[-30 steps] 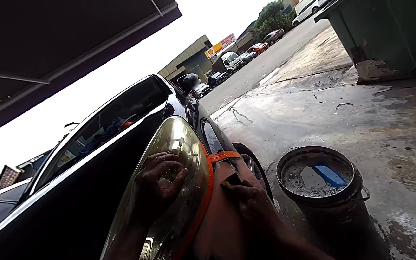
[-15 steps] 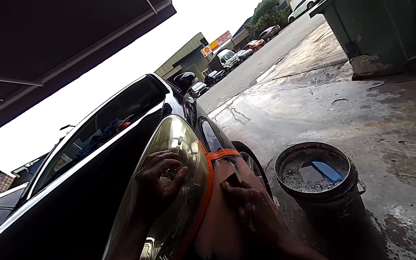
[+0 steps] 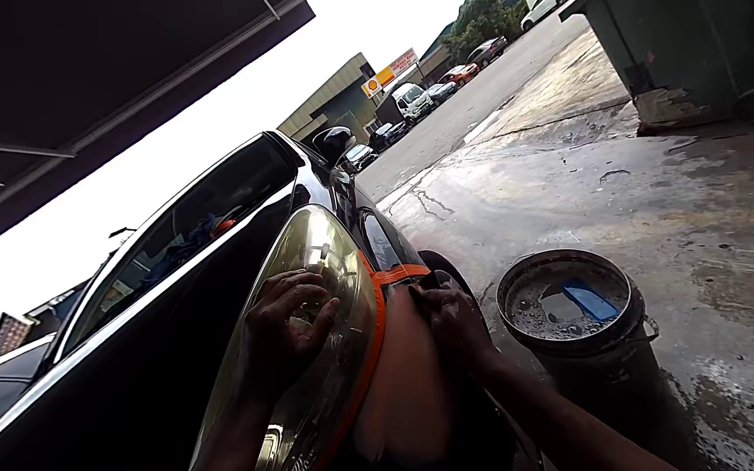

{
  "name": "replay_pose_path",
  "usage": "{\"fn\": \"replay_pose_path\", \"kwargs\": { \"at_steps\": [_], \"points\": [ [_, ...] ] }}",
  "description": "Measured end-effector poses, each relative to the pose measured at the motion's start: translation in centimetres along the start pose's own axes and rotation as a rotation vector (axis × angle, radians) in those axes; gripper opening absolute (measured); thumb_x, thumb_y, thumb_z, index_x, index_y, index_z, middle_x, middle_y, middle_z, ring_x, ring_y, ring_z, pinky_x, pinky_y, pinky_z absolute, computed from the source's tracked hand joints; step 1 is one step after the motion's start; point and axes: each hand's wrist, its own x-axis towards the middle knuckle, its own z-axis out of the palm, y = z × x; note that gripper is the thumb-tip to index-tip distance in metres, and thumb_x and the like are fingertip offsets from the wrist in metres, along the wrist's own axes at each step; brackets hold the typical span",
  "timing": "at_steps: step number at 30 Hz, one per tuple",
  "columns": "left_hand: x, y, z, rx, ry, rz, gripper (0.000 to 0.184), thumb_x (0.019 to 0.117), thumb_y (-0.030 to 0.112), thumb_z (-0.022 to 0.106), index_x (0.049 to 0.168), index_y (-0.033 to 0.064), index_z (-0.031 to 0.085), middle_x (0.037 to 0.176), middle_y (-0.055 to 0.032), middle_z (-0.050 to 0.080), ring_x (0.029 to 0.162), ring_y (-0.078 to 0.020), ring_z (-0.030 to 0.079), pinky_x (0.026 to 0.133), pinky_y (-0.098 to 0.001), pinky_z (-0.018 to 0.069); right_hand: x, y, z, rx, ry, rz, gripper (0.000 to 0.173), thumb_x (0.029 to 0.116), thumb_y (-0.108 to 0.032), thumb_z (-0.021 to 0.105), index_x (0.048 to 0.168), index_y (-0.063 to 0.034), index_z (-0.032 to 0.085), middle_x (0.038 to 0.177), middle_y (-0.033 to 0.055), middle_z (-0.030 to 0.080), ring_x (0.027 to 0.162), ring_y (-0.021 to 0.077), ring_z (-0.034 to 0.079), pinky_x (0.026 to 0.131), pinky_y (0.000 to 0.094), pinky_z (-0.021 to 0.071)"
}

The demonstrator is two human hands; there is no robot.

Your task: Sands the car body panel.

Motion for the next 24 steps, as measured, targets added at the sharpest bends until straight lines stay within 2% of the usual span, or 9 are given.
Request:
{"fn": "replay_pose_path", "kwargs": {
  "at_steps": [3, 7, 11, 13, 15, 16, 19, 21, 24],
  "points": [
    [0.4, -0.2, 0.2, 0.008, 0.018, 0.013, 0.029, 0.0891, 0.047, 0.066, 0.093, 0.0210, 0.078, 0.117, 0.0053, 0.073, 0.121, -0.0115, 0.063, 0.101, -0.0327, 0.0540, -3.4, 1.8, 1.1, -0.062, 0.082, -0.165, 0.039, 0.0956, -0.014, 0.054, 0.124, -0.0265, 0.077, 0.106, 0.0082, 0.070, 0.095, 0.0214, 0.069, 0.081, 0.0406, 0.0595],
    [-0.1, 0.1, 0.1, -0.001, -0.001, 0.001, 0.030, 0.0885, 0.047, 0.067, 0.093, 0.0198, 0.078, 0.116, 0.0040, 0.073, 0.122, -0.0128, 0.063, 0.102, -0.0340, 0.0526, 0.3, 1.2, -0.6, -0.040, -0.039, -0.021, 0.027, 0.1016, -0.014, 0.055, 0.119, -0.0160, 0.077, 0.111, 0.0097, 0.071, 0.107, 0.0256, 0.066, 0.094, 0.0473, 0.0531],
    [0.3, -0.4, 0.3, -0.015, 0.019, 0.014, 0.029, 0.0890, 0.048, 0.067, 0.093, 0.0213, 0.078, 0.116, 0.0055, 0.073, 0.121, -0.0108, 0.064, 0.100, -0.0329, 0.0543, -6.0, 2.3, 2.1, 0.008, 0.150, -0.259, 0.039, 0.0917, -0.010, 0.058, 0.121, -0.0252, 0.078, 0.101, 0.0071, 0.071, 0.087, 0.0197, 0.070, 0.071, 0.0398, 0.0610],
    [0.3, -0.2, 0.2, -0.002, 0.009, 0.016, 0.030, 0.0892, 0.047, 0.067, 0.094, 0.0193, 0.078, 0.117, 0.0035, 0.073, 0.122, -0.0129, 0.063, 0.102, -0.0338, 0.0531, -2.9, 2.1, 1.5, -0.005, 0.127, -0.226, 0.037, 0.0928, -0.011, 0.056, 0.118, -0.0252, 0.079, 0.098, 0.0050, 0.073, 0.090, 0.0205, 0.069, 0.076, 0.0431, 0.0592],
    [0.2, -0.1, 0.1, 0.009, -0.004, 0.006, 0.030, 0.0895, 0.045, 0.067, 0.094, 0.0182, 0.078, 0.118, 0.0017, 0.073, 0.123, -0.0149, 0.063, 0.103, -0.0354, 0.0518, 0.7, 0.8, 0.3, -0.014, 0.065, -0.109, 0.028, 0.0996, -0.012, 0.057, 0.114, -0.0203, 0.079, 0.103, 0.0060, 0.073, 0.099, 0.0235, 0.067, 0.086, 0.0474, 0.0546],
    [0.1, 0.0, 0.0, 0.006, -0.007, -0.004, 0.029, 0.0896, 0.045, 0.067, 0.094, 0.0185, 0.078, 0.118, 0.0020, 0.073, 0.123, -0.0148, 0.062, 0.103, -0.0355, 0.0515, 0.5, 0.4, 0.5, -0.023, 0.073, -0.089, 0.026, 0.1009, -0.013, 0.057, 0.113, -0.0192, 0.079, 0.104, 0.0060, 0.072, 0.100, 0.0234, 0.066, 0.087, 0.0472, 0.0546],
    [0.7, -0.2, 0.1, 0.005, 0.003, -0.006, 0.028, 0.0892, 0.045, 0.068, 0.093, 0.0186, 0.078, 0.116, 0.0029, 0.073, 0.121, -0.0138, 0.064, 0.100, -0.0348, 0.0542, -7.3, 0.9, 3.1, -0.039, 0.190, -0.252, 0.034, 0.0931, -0.014, 0.061, 0.121, -0.0221, 0.079, 0.101, 0.0094, 0.071, 0.086, 0.0210, 0.071, 0.070, 0.0396, 0.0617],
    [0.5, -0.2, 0.2, 0.000, 0.004, -0.005, 0.028, 0.0891, 0.044, 0.068, 0.093, 0.0180, 0.078, 0.116, 0.0022, 0.073, 0.121, -0.0141, 0.064, 0.101, -0.0356, 0.0541, -9.2, 1.7, 3.7, -0.018, 0.237, -0.316, 0.038, 0.0901, -0.013, 0.062, 0.122, -0.0250, 0.078, 0.094, 0.0074, 0.068, 0.079, 0.0176, 0.068, 0.065, 0.0349, 0.0600],
    [0.7, -0.1, 0.1, -0.012, 0.002, -0.005, 0.027, 0.0894, 0.042, 0.068, 0.092, 0.0169, 0.078, 0.115, 0.0010, 0.074, 0.121, -0.0141, 0.063, 0.101, -0.0357, 0.0524, -4.3, 0.5, 1.8, -0.008, 0.179, -0.133, 0.027, 0.0957, -0.018, 0.064, 0.115, -0.0259, 0.081, 0.095, 0.0016, 0.075, 0.091, 0.0196, 0.069, 0.079, 0.0435, 0.0565]
  ]
}}
